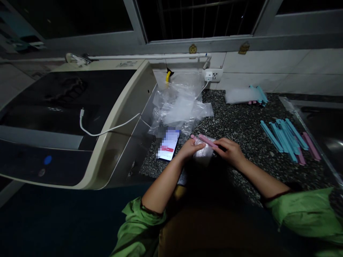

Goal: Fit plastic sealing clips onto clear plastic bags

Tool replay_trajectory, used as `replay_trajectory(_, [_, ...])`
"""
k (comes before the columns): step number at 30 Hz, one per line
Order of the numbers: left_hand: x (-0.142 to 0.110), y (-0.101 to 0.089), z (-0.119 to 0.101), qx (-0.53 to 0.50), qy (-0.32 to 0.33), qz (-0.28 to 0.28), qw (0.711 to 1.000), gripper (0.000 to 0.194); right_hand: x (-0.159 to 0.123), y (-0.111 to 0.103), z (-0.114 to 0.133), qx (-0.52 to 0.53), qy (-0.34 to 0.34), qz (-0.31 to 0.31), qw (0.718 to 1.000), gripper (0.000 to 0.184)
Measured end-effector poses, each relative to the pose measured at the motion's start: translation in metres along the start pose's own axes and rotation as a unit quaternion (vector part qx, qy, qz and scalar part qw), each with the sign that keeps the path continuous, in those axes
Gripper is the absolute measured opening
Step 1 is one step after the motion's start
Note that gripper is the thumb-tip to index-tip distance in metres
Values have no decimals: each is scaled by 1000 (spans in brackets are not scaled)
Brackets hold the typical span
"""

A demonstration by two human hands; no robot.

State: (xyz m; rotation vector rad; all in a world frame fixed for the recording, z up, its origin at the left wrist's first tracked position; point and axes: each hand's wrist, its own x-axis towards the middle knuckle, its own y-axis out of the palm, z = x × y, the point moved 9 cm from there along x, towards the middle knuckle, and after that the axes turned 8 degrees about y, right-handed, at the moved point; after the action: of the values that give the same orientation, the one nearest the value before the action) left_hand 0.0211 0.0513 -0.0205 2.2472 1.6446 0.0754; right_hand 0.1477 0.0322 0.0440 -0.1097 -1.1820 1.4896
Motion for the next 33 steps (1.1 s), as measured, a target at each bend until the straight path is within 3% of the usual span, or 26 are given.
replay_trajectory(12, [1, 3, 0, 12, 16, 19, 1000, 43, -2, 5, -3, -35, 15, 18, 999, 18])
replay_trajectory(21, [1, 8, -6, 7, 29, 28, 999, 45, -2, 7, 1, -58, -15, 19, 998, 19])
replay_trajectory(33, [-1, 4, -11, -13, 41, -18, 999, 48, -3, 8, 3, -116, -25, 17, 993, 22])
